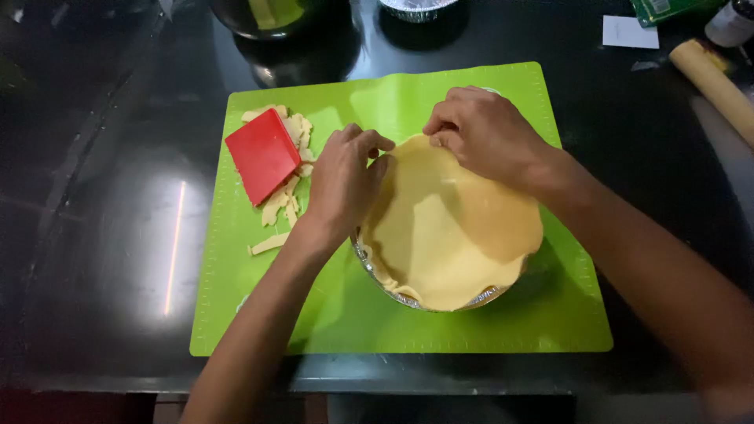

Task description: Crimping the edges of a pie crust in a metal tin using fingers.

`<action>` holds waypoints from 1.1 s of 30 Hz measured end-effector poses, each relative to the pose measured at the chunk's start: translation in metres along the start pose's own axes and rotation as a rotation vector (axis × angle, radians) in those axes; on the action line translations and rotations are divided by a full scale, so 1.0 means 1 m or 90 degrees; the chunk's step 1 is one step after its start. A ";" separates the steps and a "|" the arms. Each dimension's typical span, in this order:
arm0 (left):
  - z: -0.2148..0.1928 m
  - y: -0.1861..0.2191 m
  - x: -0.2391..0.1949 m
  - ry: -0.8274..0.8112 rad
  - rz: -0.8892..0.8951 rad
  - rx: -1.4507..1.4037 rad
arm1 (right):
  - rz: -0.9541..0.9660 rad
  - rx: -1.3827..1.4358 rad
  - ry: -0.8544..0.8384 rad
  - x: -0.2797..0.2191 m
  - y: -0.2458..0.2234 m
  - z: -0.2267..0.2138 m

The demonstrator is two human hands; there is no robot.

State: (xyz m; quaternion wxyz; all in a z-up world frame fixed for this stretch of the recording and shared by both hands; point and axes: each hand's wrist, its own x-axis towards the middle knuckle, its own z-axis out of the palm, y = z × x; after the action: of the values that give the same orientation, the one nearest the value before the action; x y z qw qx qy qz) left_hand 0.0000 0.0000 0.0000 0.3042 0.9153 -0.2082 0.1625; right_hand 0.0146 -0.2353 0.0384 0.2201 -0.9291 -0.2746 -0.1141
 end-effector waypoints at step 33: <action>0.007 0.014 0.010 -0.012 0.144 0.087 | -0.175 -0.095 0.046 0.001 -0.005 0.020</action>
State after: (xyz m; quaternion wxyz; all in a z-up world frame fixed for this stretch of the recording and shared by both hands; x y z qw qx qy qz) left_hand 0.0033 -0.0175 0.0061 0.2191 0.9060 -0.3015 0.2007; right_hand 0.0147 -0.2216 0.0235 0.1422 -0.8917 -0.3822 -0.1963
